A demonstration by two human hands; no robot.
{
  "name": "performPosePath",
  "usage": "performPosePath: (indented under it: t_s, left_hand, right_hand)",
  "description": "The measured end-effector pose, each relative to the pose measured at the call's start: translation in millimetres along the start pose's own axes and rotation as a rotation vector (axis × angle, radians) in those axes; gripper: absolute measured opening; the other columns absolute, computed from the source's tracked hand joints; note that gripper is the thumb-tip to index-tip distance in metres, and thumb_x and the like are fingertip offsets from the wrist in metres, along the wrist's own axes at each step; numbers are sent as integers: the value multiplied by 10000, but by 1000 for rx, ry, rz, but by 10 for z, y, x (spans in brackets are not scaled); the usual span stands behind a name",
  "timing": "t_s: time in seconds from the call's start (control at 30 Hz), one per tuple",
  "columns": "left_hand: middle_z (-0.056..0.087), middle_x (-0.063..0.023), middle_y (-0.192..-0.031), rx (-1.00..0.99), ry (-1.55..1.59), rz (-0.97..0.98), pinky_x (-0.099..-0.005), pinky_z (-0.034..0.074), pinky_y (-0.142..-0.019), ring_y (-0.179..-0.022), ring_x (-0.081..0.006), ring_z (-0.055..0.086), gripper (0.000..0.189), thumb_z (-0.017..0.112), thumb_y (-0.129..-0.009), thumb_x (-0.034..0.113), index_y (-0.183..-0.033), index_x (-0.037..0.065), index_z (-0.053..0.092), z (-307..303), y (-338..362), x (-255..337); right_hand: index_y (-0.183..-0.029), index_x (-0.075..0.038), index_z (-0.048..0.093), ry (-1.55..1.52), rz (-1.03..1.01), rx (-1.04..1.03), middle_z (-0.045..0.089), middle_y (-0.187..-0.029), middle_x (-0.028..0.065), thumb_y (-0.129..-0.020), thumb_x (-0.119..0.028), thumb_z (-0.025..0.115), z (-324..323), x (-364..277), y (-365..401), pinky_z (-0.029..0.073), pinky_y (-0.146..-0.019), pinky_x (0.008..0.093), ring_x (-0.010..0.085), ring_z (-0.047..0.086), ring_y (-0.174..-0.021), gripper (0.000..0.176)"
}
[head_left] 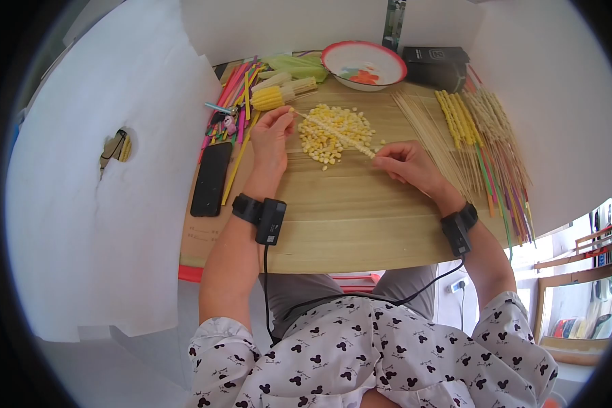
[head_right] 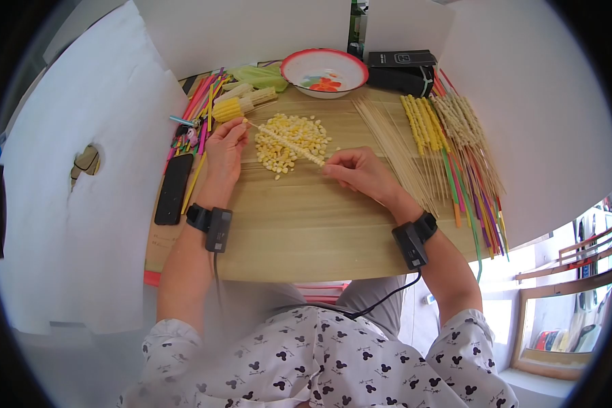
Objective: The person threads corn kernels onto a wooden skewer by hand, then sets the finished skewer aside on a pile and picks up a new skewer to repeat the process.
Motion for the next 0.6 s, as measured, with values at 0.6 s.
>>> performPosePath:
  t_s: [0.6]
  left_hand:
    - [659, -47, -870, -5, -9, 11, -212, 465, -653, -702, -85, 573, 170, 637, -832, 16, -1002, 6, 634, 17, 11, 12]
  right_hand:
    - [-834, -69, 672, -26, -2, -16, 494, -563, -70, -865, -202, 654, 21, 1, -7, 281, -429, 170, -5, 393, -479, 138]
Point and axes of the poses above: each hand's wrist, its own y-axis away from the middle knuckle, its own z-axis out of the palm, x = y × z, the point moved 8 cm from there along -y, towards the middle knuckle
